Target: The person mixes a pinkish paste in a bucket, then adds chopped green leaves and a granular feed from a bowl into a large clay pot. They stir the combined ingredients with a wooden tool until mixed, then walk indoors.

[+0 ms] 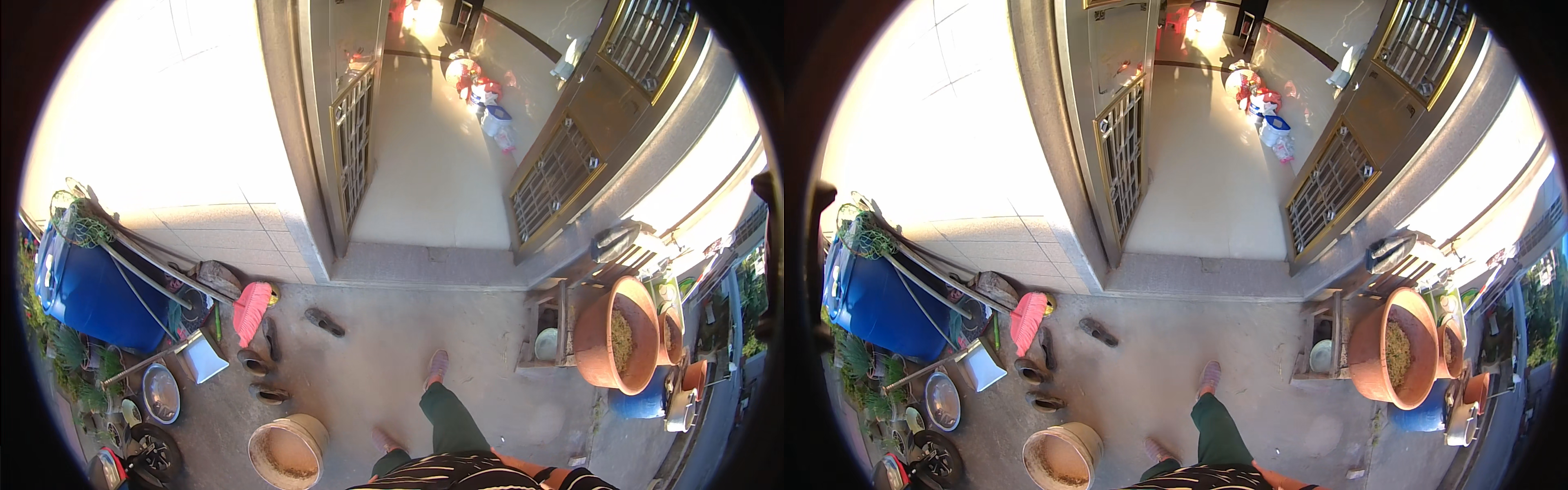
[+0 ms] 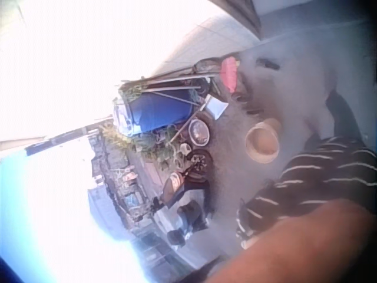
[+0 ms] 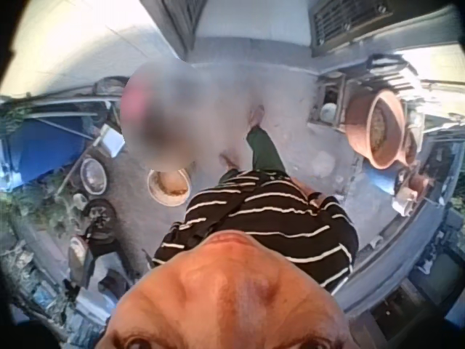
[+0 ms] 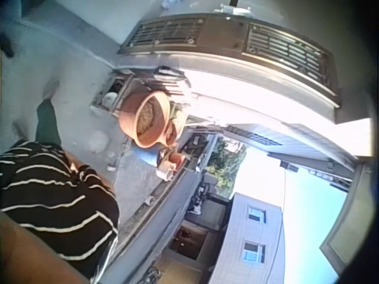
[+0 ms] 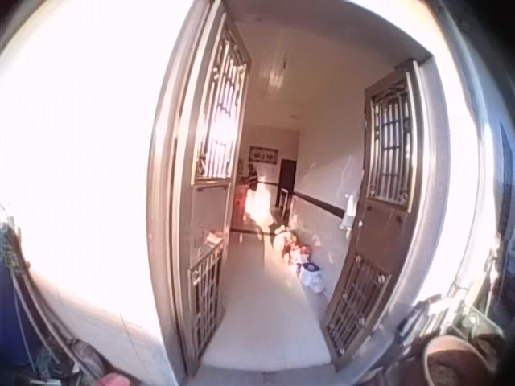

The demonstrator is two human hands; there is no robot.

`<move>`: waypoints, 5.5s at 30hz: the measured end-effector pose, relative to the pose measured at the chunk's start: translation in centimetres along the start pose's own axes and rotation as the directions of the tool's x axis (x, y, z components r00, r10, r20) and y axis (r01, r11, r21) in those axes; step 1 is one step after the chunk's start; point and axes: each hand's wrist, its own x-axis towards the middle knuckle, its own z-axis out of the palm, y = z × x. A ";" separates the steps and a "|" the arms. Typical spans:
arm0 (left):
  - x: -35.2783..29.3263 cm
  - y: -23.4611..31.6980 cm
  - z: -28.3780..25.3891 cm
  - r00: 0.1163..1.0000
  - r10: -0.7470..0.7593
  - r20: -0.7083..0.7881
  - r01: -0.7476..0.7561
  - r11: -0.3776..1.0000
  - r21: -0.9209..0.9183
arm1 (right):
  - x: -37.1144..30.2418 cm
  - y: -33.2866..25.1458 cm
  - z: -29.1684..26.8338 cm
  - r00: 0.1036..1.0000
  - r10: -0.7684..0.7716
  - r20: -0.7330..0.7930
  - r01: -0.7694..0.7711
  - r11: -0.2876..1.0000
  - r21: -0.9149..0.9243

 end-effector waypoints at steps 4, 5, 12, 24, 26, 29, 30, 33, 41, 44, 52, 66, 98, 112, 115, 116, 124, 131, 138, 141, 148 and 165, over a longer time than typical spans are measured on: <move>0.9 7.4 2.3 0.998 0.068 -0.005 -0.067 0.991 0.116 | 6.8 -0.9 -1.2 0.977 -0.209 -0.040 0.205 0.975 -0.085; 0.9 9.3 3.0 0.996 0.087 -0.007 -0.085 0.987 0.139 | 8.4 -1.4 -2.2 0.964 -0.262 -0.048 0.255 0.961 -0.107; 1.0 21.2 10.1 0.979 0.201 -0.037 -0.186 0.952 0.241 | 11.7 -7.5 -14.2 0.799 -0.589 -0.123 0.558 0.802 -0.213; 2.4 39.3 18.2 0.965 0.213 -0.151 -0.198 0.974 0.106 | 17.6 -7.9 -27.3 0.951 -0.293 -0.100 0.287 0.955 -0.071; 3.3 42.3 18.8 0.949 0.241 -0.203 -0.231 0.970 0.072 | 22.4 -6.6 -28.6 0.972 -0.163 0.171 0.162 0.987 0.024; 5.2 47.4 19.6 0.921 0.276 -0.275 -0.280 0.960 0.028 | 28.0 -7.1 -28.2 0.847 -0.420 -0.326 0.395 0.907 -0.143; 5.9 49.5 19.9 0.919 0.276 -0.282 -0.280 0.960 0.025 | 29.1 -7.5 -29.2 0.819 -0.424 -0.386 0.404 0.904 -0.137; 7.9 57.3 21.0 0.934 0.263 -0.244 -0.262 0.964 0.038 | 29.6 -10.6 -34.6 0.789 -0.513 -0.338 0.461 0.858 -0.225; 10.6 78.6 24.2 0.954 0.298 -0.032 -0.292 0.948 0.122 | 20.2 -27.4 -57.1 0.745 -0.662 -0.077 0.590 0.708 -0.388; 11.0 83.4 24.9 0.954 0.295 -0.053 -0.289 0.952 0.099 | 17.2 -34.2 -61.1 0.776 -0.541 -0.323 0.508 0.841 -0.188; 16.0 94.7 27.9 0.978 0.204 0.036 -0.207 0.969 0.132 | 17.7 -47.0 -70.1 0.906 -0.291 -0.308 0.291 0.956 -0.047; 27.4 128.2 41.0 0.918 0.382 0.104 -0.393 0.910 0.130 | 27.5 -66.0 -104.5 0.928 -0.162 -0.335 0.177 0.984 0.015; 47.9 225.7 55.0 0.739 0.609 0.289 -0.674 0.652 0.348 | 41.3 -139.2 -173.3 0.685 -0.491 -0.538 0.202 0.838 -0.507; 56.9 261.5 64.3 0.776 0.630 0.039 -0.620 0.751 0.227 | 52.7 -180.1 -207.8 0.419 -0.882 -0.214 0.389 0.387 -0.836; 60.6 272.2 66.0 0.760 0.648 0.048 -0.649 0.752 0.114 | 55.5 -189.0 -213.5 0.376 -0.913 -0.155 0.456 0.328 -0.827; 61.6 275.9 66.4 0.758 0.650 0.061 -0.652 0.753 0.084 | 56.4 -191.8 -215.5 0.375 -0.915 -0.147 0.462 0.322 -0.827; 68.0 307.4 74.5 0.708 0.656 0.262 -0.635 0.753 -0.172 | 59.2 -206.6 -231.6 0.397 -0.890 -0.226 0.359 0.377 -0.854; 75.4 330.8 86.8 0.568 0.641 0.516 -0.648 0.735 -0.200 | 66.5 -215.0 -245.2 0.541 -0.807 -0.238 0.406 0.498 -0.766; 82.0 349.7 97.6 0.651 0.620 0.438 -0.661 0.746 -0.075 | 74.4 -227.8 -264.0 0.323 -0.910 -0.261 0.377 0.377 -0.846; 83.5 356.8 100.2 0.626 0.675 0.390 -0.725 0.689 -0.029 | 75.0 -234.4 -270.6 0.123 -0.962 -0.242 0.388 0.271 -0.881; 88.9 374.3 104.8 0.616 0.721 0.317 -0.719 0.679 -0.149 | 77.2 -249.8 -282.0 0.027 -0.999 0.025 0.461 -0.009 -0.887; 103.0 416.6 128.5 0.510 0.685 0.520 -0.803 0.596 0.002 | 86.5 -273.1 -313.4 0.115 -0.991 -0.065 0.425 0.109 -0.898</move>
